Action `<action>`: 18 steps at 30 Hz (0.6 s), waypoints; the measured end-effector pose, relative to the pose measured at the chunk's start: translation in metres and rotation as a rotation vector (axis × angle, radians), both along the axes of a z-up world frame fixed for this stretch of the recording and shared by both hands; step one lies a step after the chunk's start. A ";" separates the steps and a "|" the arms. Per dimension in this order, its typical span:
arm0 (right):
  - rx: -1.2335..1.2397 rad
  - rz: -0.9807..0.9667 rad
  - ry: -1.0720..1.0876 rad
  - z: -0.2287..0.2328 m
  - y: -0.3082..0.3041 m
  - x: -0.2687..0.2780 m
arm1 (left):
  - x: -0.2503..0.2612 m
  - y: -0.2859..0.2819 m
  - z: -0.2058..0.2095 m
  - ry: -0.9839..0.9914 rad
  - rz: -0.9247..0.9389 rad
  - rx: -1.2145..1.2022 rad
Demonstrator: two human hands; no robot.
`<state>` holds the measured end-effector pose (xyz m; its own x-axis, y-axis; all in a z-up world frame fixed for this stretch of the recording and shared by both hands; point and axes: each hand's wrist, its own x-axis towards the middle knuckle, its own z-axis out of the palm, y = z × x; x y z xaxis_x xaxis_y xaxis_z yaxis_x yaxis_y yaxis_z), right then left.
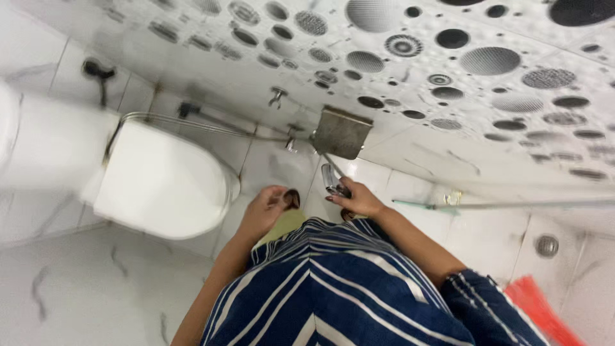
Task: The person scrubs the inside of a toilet bowl with a long-handled brush while simultaneously rinsing it with a handheld bidet sprayer. They then scrub and rinse the toilet seat and the exterior base of the toilet.
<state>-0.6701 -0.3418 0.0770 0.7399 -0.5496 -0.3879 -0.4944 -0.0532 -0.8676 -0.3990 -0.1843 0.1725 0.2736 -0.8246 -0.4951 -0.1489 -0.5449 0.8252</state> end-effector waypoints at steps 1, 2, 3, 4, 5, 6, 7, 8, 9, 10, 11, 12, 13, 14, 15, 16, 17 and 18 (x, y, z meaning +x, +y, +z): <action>-0.009 -0.073 -0.013 0.002 0.005 0.009 | 0.009 -0.010 -0.004 0.003 -0.104 -0.042; -0.019 -0.145 -0.025 0.005 0.011 0.019 | 0.019 -0.020 -0.008 0.007 -0.207 -0.083; -0.011 -0.217 -0.030 0.009 0.023 0.028 | 0.027 -0.028 -0.011 -0.023 -0.289 -0.027; -0.010 -0.293 -0.029 0.012 0.034 0.036 | 0.034 -0.039 -0.016 -0.055 -0.372 0.027; -0.005 -0.371 -0.021 0.014 0.048 0.039 | 0.032 -0.043 -0.021 -0.082 -0.458 0.085; 0.000 -0.448 -0.012 0.016 0.061 0.040 | 0.030 -0.043 -0.024 -0.075 -0.508 0.092; 0.019 -0.507 -0.061 0.019 0.068 0.039 | 0.030 -0.053 -0.027 -0.077 -0.554 0.082; 0.034 -0.565 -0.111 0.022 0.080 0.038 | 0.029 -0.057 -0.028 -0.079 -0.600 0.071; 0.040 -0.620 -0.165 0.024 0.089 0.037 | 0.028 -0.063 -0.029 -0.062 -0.637 0.051; 0.005 -0.642 -0.122 0.025 0.097 0.033 | 0.025 -0.067 -0.029 -0.044 -0.673 0.033; -0.027 -0.663 -0.074 0.027 0.105 0.024 | 0.016 -0.071 -0.029 -0.021 -0.710 0.015; -0.058 -0.685 -0.025 0.029 0.110 0.014 | 0.009 -0.079 -0.029 -0.068 -0.752 -0.013; -0.006 -0.779 -0.148 0.030 0.118 0.008 | 0.001 -0.082 -0.028 -0.105 -0.788 -0.028; 0.041 -0.872 -0.274 0.031 0.123 0.003 | -0.009 -0.083 -0.029 -0.142 -0.824 -0.044; 0.089 -0.955 -0.412 0.032 0.130 0.000 | -0.017 -0.080 -0.029 -0.116 -0.834 -0.029; 0.127 -1.058 -0.420 0.034 0.140 -0.004 | -0.024 -0.075 -0.030 -0.090 -0.843 -0.013; 0.156 -1.157 -0.444 0.033 0.143 -0.004 | -0.028 -0.076 -0.029 -0.080 -0.852 -0.007; 0.187 -1.255 -0.470 0.032 0.148 -0.005 | -0.031 -0.073 -0.028 -0.070 -0.884 0.041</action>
